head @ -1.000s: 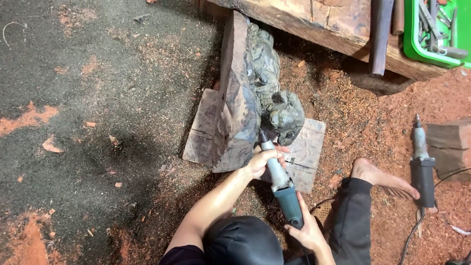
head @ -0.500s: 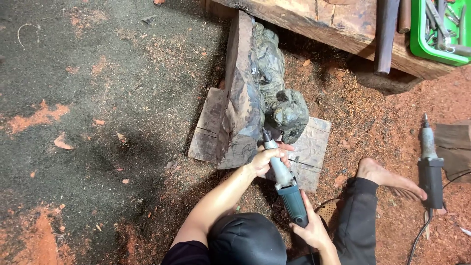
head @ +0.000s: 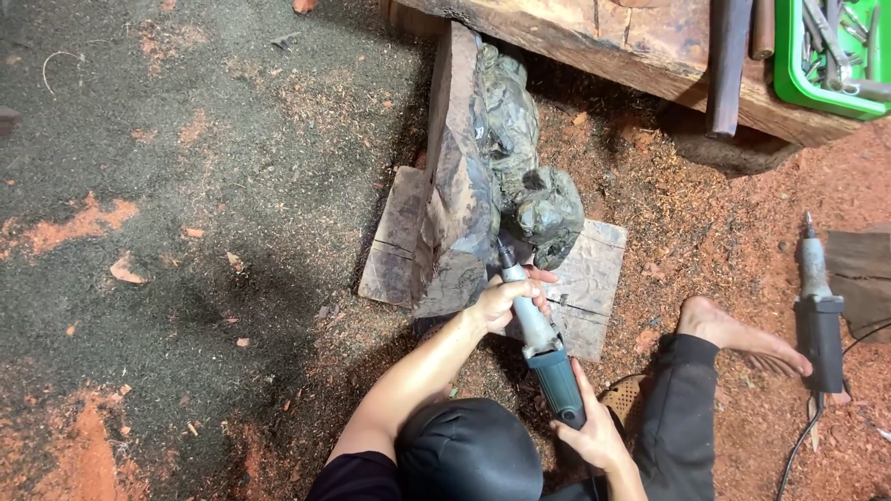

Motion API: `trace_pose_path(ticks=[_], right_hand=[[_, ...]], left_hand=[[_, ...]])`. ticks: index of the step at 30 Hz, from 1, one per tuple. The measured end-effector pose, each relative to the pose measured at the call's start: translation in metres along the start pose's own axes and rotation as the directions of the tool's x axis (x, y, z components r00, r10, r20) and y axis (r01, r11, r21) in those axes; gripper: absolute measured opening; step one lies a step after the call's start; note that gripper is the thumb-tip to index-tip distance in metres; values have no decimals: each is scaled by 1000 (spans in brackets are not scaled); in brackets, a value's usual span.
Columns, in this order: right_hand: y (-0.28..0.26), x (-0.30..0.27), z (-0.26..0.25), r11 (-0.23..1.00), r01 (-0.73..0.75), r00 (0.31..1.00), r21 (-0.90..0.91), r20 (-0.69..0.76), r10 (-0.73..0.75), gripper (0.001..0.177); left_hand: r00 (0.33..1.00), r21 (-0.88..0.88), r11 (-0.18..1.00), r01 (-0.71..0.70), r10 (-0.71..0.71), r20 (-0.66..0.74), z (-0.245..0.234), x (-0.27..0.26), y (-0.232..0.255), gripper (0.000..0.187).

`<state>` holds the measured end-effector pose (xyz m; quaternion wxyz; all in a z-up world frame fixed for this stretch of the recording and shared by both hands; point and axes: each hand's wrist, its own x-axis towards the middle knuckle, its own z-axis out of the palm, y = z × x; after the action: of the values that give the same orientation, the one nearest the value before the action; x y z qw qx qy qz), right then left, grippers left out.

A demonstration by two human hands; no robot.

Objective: Using a power carving tool to add fine details to a wooden sculpture while seated on the floor.

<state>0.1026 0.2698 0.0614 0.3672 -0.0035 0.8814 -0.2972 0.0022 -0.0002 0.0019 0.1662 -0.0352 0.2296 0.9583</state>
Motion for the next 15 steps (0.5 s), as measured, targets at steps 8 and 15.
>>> trace_pose_path(ticks=[8, 15], right_hand=[[-5, -3, 6, 998, 33, 999, 59, -22, -31, 125], [-3, -9, 25, 988, 118, 992, 99, -60, -112, 127]], left_hand=[[997, 12, 1000, 29, -28, -74, 8, -2, 8, 38], [997, 65, 998, 13, -9, -72, 11, -7, 12, 41]])
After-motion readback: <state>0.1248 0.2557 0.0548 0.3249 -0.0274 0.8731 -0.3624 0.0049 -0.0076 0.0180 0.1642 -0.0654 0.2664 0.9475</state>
